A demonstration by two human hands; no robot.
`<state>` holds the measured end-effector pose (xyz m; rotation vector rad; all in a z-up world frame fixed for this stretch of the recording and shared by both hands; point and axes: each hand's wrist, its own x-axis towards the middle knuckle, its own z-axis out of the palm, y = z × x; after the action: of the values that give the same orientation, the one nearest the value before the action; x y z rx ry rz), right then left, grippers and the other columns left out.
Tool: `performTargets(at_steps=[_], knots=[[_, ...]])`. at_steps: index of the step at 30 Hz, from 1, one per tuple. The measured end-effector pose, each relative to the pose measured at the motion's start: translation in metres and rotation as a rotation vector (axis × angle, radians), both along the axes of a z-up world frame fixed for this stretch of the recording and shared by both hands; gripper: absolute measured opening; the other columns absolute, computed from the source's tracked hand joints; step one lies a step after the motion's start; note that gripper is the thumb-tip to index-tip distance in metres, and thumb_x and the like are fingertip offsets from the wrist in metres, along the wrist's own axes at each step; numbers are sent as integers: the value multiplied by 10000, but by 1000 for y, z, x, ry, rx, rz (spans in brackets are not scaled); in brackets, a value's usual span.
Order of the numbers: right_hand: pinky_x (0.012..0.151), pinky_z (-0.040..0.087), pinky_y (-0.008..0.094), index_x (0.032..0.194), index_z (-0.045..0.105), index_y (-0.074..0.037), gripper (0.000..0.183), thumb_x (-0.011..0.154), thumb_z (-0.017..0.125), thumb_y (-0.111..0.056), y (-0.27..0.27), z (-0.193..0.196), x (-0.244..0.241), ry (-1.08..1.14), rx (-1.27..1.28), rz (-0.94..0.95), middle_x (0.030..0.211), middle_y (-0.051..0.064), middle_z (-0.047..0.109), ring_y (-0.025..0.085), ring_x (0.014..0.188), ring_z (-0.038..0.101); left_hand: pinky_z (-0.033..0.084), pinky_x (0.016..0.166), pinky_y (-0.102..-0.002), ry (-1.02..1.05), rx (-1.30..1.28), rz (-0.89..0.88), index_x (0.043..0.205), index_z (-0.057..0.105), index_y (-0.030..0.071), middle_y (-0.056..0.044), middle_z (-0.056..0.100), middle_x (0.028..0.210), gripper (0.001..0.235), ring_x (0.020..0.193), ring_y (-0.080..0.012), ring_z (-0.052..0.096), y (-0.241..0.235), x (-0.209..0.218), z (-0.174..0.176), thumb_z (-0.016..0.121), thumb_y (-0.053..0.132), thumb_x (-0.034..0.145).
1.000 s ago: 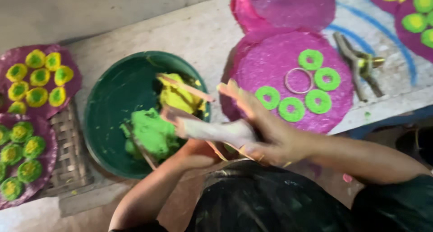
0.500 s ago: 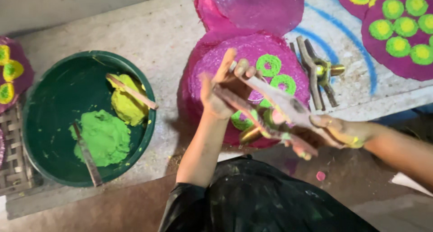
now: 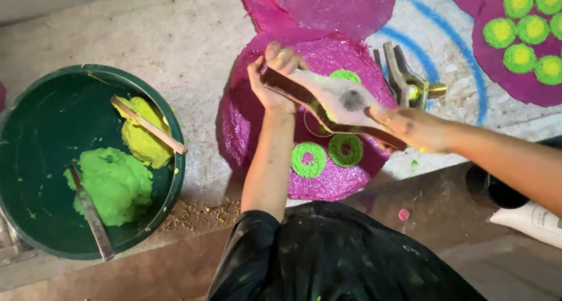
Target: The person prepares colored dough by hand, scraping green and yellow paste from a bowl using wooden spatulas and placing it onto pink circular mats to create ring-shaped food items.
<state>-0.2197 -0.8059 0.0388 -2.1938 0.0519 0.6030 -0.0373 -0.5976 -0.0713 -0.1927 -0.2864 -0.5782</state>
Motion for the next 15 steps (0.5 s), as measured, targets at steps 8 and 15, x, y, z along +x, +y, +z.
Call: performTargets(at_steps=[8,15], knots=[[573,472,376,712,674,-3,823,945,297,-697,21,5,12,454,52,-208,607,110,631,227,569,603,520,890,-372,70,-81,-8,971,519,159,20,506,843,254,798,-137,518,11,0,-22,554,408,943],[579,499,404,807,654,-35,625,987,380,-566,12,12,8,355,-72,-310,634,94,601,222,579,579,541,839,-362,107,-2,52,987,523,165,29,501,835,248,788,-144,542,-24,-3,-45,528,410,1025]])
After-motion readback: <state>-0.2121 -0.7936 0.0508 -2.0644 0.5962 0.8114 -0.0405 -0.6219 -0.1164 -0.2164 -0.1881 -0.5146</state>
